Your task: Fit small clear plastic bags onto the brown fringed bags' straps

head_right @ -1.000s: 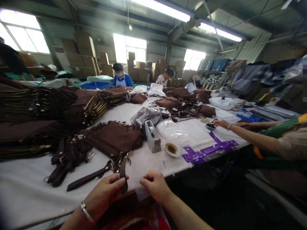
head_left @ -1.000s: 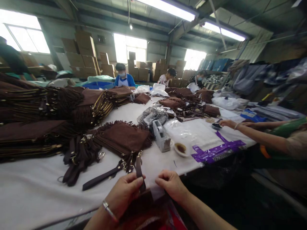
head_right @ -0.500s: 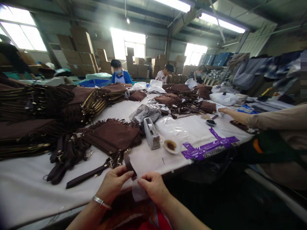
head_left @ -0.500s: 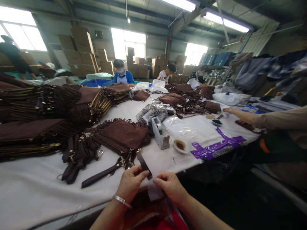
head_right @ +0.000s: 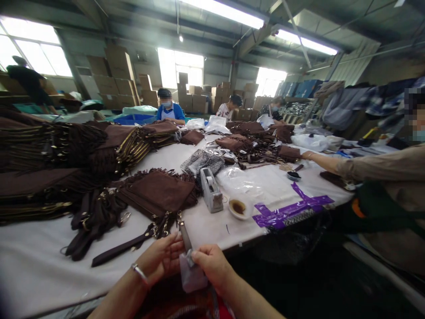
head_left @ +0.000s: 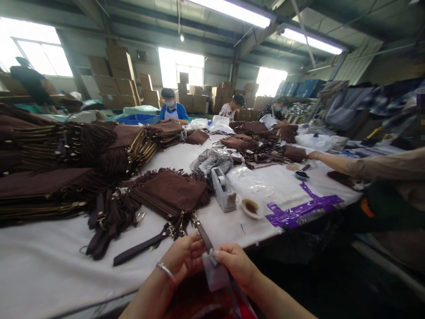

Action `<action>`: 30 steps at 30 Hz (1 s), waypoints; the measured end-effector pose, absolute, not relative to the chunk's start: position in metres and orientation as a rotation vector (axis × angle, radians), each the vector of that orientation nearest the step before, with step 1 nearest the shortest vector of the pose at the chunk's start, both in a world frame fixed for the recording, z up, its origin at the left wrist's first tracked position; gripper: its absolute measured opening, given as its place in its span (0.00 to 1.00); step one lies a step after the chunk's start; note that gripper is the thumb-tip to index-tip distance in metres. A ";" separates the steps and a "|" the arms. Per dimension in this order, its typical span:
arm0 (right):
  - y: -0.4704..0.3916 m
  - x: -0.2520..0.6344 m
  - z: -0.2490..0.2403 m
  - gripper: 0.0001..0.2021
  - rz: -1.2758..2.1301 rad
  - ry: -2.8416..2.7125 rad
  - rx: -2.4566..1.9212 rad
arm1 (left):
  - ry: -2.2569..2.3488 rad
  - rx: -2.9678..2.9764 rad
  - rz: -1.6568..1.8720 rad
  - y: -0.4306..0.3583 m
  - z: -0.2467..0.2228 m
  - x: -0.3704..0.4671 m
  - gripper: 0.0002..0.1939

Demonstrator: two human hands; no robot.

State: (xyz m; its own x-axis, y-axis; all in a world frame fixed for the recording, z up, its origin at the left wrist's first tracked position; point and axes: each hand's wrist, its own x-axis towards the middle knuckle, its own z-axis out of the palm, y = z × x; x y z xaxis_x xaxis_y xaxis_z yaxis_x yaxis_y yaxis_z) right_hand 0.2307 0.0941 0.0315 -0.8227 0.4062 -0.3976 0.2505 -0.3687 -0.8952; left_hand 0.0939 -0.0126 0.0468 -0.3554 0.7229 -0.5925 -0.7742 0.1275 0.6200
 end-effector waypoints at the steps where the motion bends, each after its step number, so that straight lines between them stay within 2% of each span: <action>1: 0.093 0.232 0.032 0.17 2.383 -1.671 -0.890 | 1.141 -0.129 1.561 -0.007 0.049 0.089 0.13; 5: 0.091 0.234 0.030 0.19 2.292 -1.768 -0.891 | 1.225 -0.281 1.663 0.018 0.042 0.075 0.09; 8: 0.096 0.231 0.029 0.19 1.951 -2.033 -0.889 | 1.256 -0.286 1.716 0.031 0.037 0.076 0.05; 12: 0.110 0.214 0.030 0.19 1.583 -2.202 -0.892 | 1.225 -0.225 1.769 0.033 0.039 0.082 0.06; 20: 0.124 0.149 0.031 0.16 1.532 -2.187 -0.903 | 1.187 -0.207 1.750 0.014 0.047 0.084 0.05; 30: 0.125 0.148 0.027 0.14 1.400 -2.257 -0.965 | 1.222 -0.334 1.714 0.036 0.039 0.059 0.17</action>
